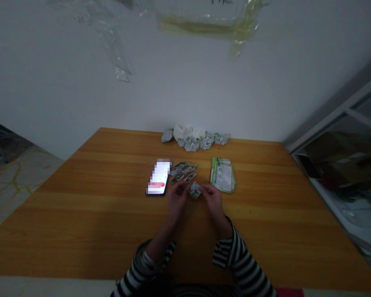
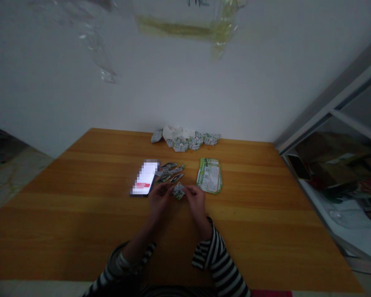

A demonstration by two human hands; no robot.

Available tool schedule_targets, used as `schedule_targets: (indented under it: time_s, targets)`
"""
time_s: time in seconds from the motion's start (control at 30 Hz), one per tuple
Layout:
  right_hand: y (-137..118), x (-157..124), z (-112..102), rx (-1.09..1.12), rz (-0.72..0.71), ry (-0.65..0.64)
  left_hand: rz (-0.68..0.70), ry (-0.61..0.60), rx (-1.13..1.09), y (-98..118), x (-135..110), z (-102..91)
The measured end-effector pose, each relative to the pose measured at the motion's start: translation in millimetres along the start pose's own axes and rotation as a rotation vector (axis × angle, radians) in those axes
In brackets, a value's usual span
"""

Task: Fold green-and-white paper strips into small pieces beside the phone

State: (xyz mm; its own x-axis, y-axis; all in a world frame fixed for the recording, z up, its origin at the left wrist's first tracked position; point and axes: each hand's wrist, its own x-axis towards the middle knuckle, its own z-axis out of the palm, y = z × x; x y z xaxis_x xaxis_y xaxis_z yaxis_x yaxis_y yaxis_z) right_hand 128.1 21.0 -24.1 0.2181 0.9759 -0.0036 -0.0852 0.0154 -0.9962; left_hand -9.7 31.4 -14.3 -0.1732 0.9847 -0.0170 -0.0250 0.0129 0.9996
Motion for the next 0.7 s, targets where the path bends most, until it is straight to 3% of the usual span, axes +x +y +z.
schedule_targets:
  time_s: [0.3, 0.47, 0.7]
  targets:
    - [-6, -8, 7, 0.02, -0.05, 0.145, 0.018, -0.033, -0.001, -3, 0, 3.0]
    - [-9, -11, 4, -0.162, -0.14, 0.043, 0.001, -0.154, 0.13, -3, 3, 0.2]
    - [-8, -13, 11, -0.123, -0.136, -0.141, 0.002, -0.125, 0.143, -2, 3, -2.1]
